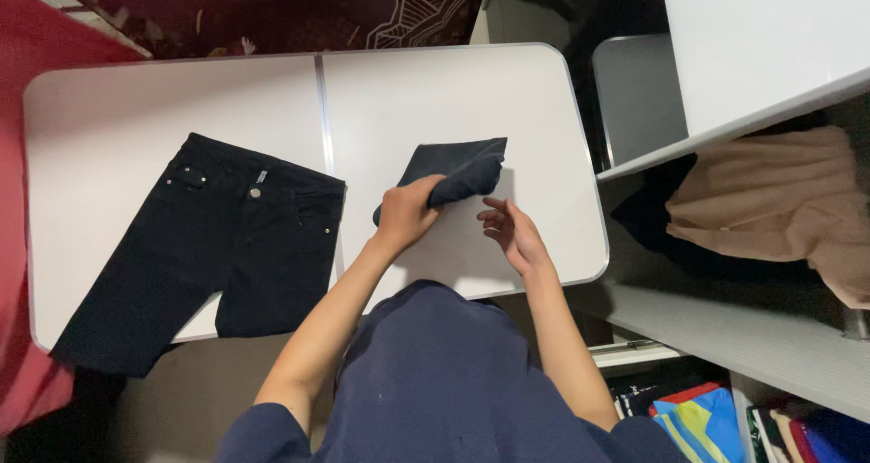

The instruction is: The person folds black trousers on a table, places them on a shelf inside a wardrobe, and then hangs a shirt on a hanger before placing it in the wardrobe.

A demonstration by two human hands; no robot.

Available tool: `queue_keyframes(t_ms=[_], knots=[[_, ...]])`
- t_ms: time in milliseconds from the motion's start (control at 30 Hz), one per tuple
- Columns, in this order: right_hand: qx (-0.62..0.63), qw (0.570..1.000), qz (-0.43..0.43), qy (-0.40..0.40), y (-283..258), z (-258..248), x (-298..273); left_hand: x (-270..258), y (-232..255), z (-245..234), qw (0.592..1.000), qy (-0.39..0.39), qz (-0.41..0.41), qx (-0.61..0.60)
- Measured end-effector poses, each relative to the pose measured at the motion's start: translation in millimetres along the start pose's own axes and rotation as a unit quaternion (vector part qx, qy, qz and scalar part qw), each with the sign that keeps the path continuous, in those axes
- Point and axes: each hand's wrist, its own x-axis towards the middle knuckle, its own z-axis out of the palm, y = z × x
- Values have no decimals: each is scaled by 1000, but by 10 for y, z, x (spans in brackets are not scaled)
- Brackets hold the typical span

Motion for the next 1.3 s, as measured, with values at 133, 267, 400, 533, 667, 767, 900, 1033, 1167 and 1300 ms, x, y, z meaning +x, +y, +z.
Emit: queue_keyframes(t_ms=[133,267,400,533,667,767,900,1033,1167,1300], knots=[[-198,973,73,95,59,-107,113,135,175,-241,987,-16,-133,-92],[3,990,35,140,385,-363,285,32,-132,-312,910,-3,-204,-362],[199,979,23,41,458,-385,238,-165,-666,-131,737,-2,-326,-593],[275,959,51,-40,355,-196,232,-497,-1144,158,655,33,-455,-603],[176,979,104,4,493,-217,272,-863,-1488,393,706,42,-475,-524],[9,982,165,90,523,-346,236,-1000,-1598,496,774,37,-458,-436],[-150,984,91,41,590,-391,238,-1009,-1515,605,843,74,-437,-304],[-349,931,86,63,516,-470,189,-833,-1303,438,890,18,-455,-39],[-531,839,-9,116,530,-506,275,-660,-1082,195,919,82,-373,98],[-469,844,-157,207,540,-431,580,-433,-1234,129,969,168,-139,116]])
